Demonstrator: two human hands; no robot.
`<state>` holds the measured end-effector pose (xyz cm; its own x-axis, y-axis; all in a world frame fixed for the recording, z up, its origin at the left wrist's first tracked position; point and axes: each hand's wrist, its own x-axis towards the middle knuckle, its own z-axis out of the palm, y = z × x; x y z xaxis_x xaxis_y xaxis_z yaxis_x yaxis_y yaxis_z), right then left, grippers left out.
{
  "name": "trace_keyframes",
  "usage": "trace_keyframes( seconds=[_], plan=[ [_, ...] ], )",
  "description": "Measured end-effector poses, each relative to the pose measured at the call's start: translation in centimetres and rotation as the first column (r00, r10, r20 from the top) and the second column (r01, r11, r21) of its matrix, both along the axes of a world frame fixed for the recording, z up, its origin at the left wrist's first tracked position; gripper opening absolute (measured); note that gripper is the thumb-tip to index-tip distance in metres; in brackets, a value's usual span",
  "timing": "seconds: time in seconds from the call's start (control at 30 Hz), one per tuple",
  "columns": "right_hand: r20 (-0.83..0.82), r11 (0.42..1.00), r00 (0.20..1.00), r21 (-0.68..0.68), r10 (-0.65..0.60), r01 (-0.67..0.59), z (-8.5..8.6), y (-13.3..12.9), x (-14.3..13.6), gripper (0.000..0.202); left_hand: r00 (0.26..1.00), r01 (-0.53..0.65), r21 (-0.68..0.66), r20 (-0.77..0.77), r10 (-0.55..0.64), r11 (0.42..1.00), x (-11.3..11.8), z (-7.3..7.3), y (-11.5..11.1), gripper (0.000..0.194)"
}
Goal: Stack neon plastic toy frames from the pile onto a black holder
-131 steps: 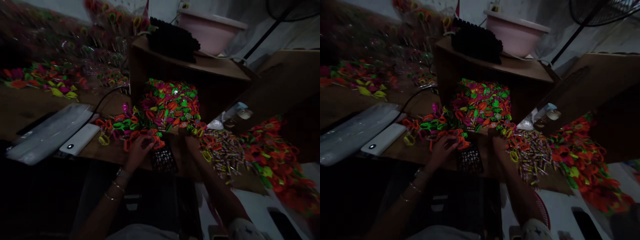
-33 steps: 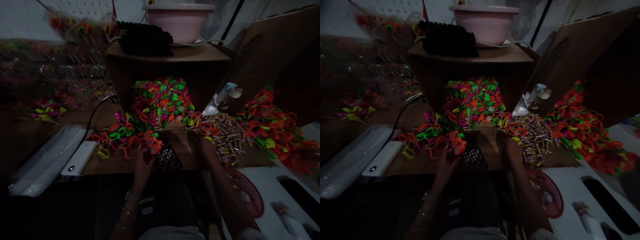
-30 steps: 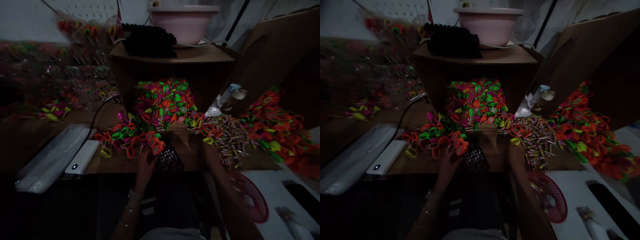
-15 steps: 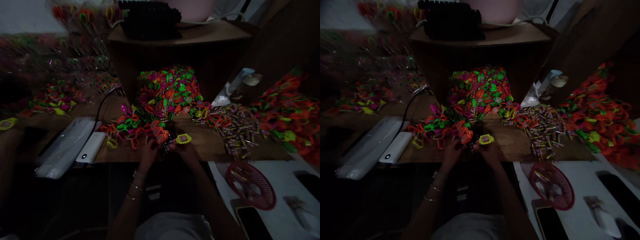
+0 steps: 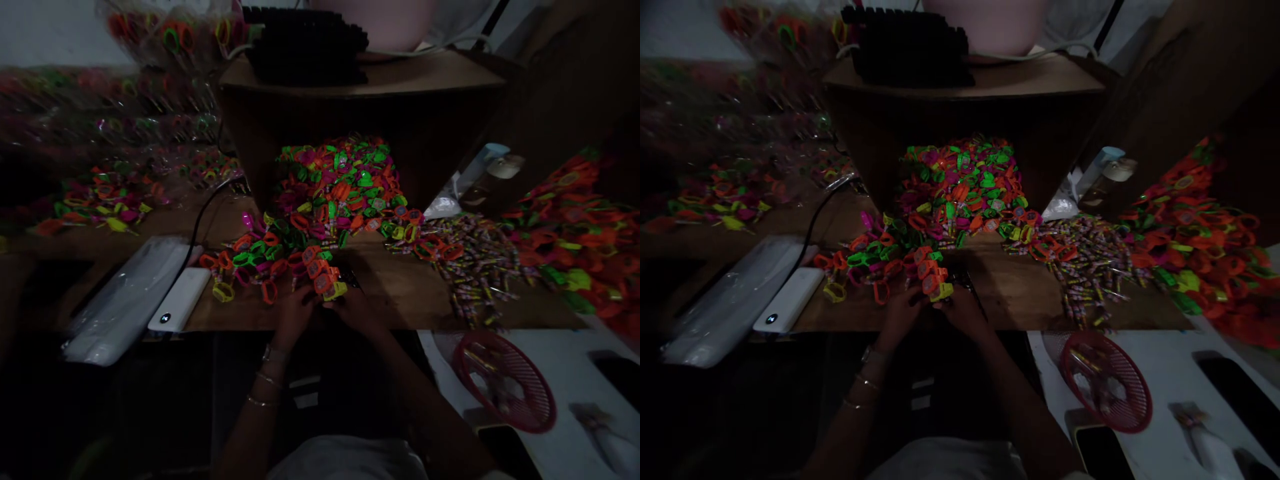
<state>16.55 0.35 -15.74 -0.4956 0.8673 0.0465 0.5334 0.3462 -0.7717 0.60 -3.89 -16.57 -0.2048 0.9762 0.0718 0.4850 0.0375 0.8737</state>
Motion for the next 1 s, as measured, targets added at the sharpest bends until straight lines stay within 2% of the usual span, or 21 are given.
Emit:
trace_keyframes(
  seconds=[0.1,0.17,0.23,0.3,0.33,0.37,0.4,0.47,0.57,0.63,0.7,0.73,0.8,0.87,0.9,1.0],
  plan=[
    [0.013,0.995,0.995,-0.017,0.099,-0.098,0.4,1.3,0.7,0.026,1.000,0.010,0.016,0.009,-0.010,1.000,-0.2,0.1,0.1,0.019],
    [0.002,0.991,0.992,-0.028,0.128,-0.128,0.9,3.1,1.4,0.025,1.000,0.010,0.024,0.013,-0.011,1.000,-0.2,0.2,0.1,0.018],
    [0.033,1.000,0.999,0.008,-0.006,0.006,1.7,5.9,1.8,0.027,1.000,0.007,0.026,0.011,-0.007,1.000,-0.3,0.1,0.1,0.017],
    [0.155,0.968,0.960,0.135,-0.234,0.214,2.7,9.2,1.6,0.037,1.000,-0.004,0.020,0.002,0.004,1.000,-0.3,-0.1,0.1,0.017],
    [0.235,0.943,0.924,0.215,-0.302,0.253,3.2,10.7,1.3,0.041,1.000,-0.010,0.015,-0.004,0.010,1.000,-0.3,-0.1,0.1,0.017],
    [0.319,0.931,0.892,0.279,-0.319,0.234,3.7,12.2,0.9,0.043,1.000,-0.015,0.011,-0.010,0.015,1.000,-0.3,-0.2,0.1,0.018],
    [0.393,0.937,0.873,0.305,-0.288,0.172,4.0,13.5,0.5,0.042,1.000,-0.019,0.006,-0.015,0.019,1.000,-0.3,-0.2,0.1,0.018],
    [0.479,0.962,0.861,0.270,-0.170,0.040,4.4,15.4,-0.4,0.039,0.999,-0.023,0.001,-0.023,0.023,1.000,-0.3,-0.1,0.1,0.019],
    [0.463,0.974,0.885,0.217,-0.044,-0.065,4.4,16.8,-0.7,0.035,0.999,-0.028,0.004,-0.018,0.028,1.000,-0.2,0.1,0.1,0.019],
    [0.430,0.957,0.903,0.259,0.008,-0.132,4.3,16.9,-0.1,0.030,1.000,-0.031,0.011,-0.003,0.031,0.999,-0.2,0.2,0.1,0.018],
    [0.337,0.947,0.941,0.299,0.014,-0.121,4.4,16.5,1.1,0.022,0.999,-0.037,0.018,0.017,0.037,0.999,-0.1,0.2,0.1,0.018],
    [0.240,0.950,0.970,0.309,-0.028,-0.049,4.5,16.1,1.7,0.018,0.999,-0.043,0.019,0.028,0.042,0.999,-0.1,0.2,0.1,0.019],
    [-0.056,0.939,0.981,0.284,-0.186,0.194,4.9,14.8,3.1,0.012,0.997,-0.054,0.016,0.051,0.054,0.998,-0.1,0.1,0.1,0.019],
    [-0.360,0.897,0.873,0.169,-0.329,0.408,5.2,12.8,4.3,0.016,0.995,-0.065,0.008,0.079,0.064,0.998,-0.2,0.0,0.1,0.016],
    [-0.468,0.882,0.800,0.086,-0.376,0.464,5.3,11.6,4.9,0.022,0.993,-0.069,0.003,0.098,0.068,0.998,-0.2,0.0,0.2,0.015],
    [-0.626,0.861,0.616,-0.195,-0.478,0.470,4.7,7.3,6.2,0.035,0.980,-0.079,-0.004,0.181,0.079,0.997,0.0,-0.3,0.1,0.013]
  ],
)
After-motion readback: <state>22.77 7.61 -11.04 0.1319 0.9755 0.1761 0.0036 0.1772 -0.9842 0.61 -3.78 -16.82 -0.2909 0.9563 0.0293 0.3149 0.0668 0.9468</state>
